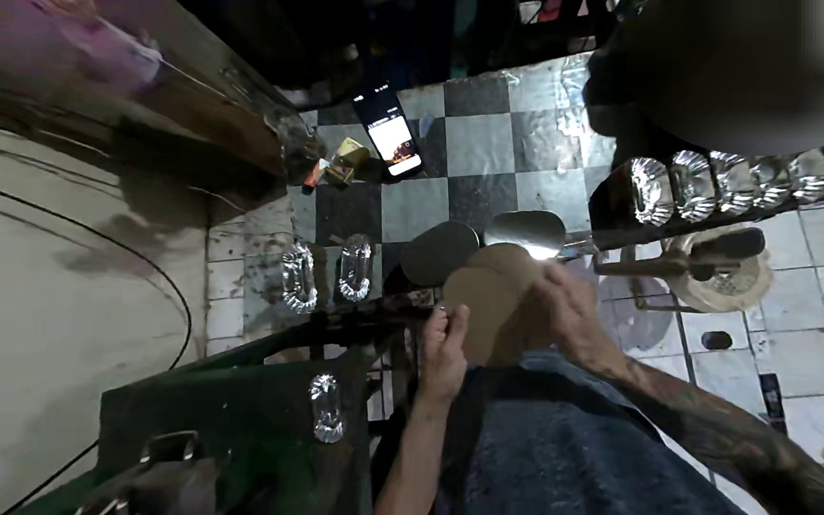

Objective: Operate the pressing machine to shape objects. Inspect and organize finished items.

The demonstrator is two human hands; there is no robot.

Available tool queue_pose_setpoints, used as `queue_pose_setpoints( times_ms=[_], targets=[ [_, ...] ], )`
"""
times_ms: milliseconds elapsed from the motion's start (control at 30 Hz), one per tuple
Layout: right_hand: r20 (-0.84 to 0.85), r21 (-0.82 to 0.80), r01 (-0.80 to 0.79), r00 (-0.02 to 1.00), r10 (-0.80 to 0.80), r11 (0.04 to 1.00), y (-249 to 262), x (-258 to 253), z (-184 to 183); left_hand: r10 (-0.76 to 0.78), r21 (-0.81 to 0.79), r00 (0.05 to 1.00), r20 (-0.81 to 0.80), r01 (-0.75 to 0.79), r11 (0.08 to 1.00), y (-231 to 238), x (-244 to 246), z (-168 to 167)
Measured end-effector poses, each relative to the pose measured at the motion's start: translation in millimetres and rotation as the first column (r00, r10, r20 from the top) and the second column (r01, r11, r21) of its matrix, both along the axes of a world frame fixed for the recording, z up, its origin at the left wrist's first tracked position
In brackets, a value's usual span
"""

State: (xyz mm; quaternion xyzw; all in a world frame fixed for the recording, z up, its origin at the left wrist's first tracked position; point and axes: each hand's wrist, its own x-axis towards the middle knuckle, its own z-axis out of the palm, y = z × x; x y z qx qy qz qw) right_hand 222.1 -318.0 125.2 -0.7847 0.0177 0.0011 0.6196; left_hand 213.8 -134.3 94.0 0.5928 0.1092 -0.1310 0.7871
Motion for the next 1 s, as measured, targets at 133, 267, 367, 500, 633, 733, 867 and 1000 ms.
queue_pose_setpoints(
  times_ms=[133, 267, 367, 500, 633, 733, 867, 1000],
  targets=[
    [-0.216, 0.486, -0.227, 0.905, 0.367, 0.844, -17.8, -2.9, -7.8, 0.058, -0.199, 0.994, -0.092, -0.075, 0.977, -12.9, -27.1, 1.4],
    [-0.389, 0.505, -0.197, 0.817, 0.425, 0.841, -55.0, -5.1, -52.1, -0.126, -0.108, 0.95, -0.287, 0.099, 0.989, -34.8, -22.1, -56.8],
    [-0.52, -0.016, -0.562, 0.711, 0.473, 0.827, -86.7, -13.3, -114.9, -0.501, 0.517, 0.805, -0.32, 0.591, 0.62, -52.5, -4.9, -136.8],
    [-0.704, -0.266, -0.851, 0.493, 0.512, 0.453, -100.1, -58.2, -98.5, -0.685, 0.673, 0.621, -0.38, 0.694, 0.255, -134.6, 16.4, -184.3],
    [-0.776, -0.244, -0.906, 0.396, 0.491, 0.345, -107.9, -71.9, -87.9, -0.645, 0.521, 0.625, -0.44, 0.762, 0.384, -175.9, 36.9, -187.3],
    [-0.789, -0.141, -0.964, 0.248, 0.562, 0.227, -107.1, -64.4, -77.2, -0.66, 0.508, 0.636, -0.4, 0.754, 0.418, -146.3, 30.9, -141.1],
    [-0.81, -0.124, -0.991, 0.125, 0.573, 0.041, -94.7, -40.9, -68.1, -0.39, 0.737, 0.915, -0.107, 0.336, 0.586, -60.9, 1.1, -46.0],
    [-0.771, -0.185, -0.974, 0.061, 0.633, -0.131, -48.1, -20.2, -59.9, 0.184, 0.653, 0.931, 0.315, -0.353, 0.67, 33.0, -51.3, 0.4]
  ],
)
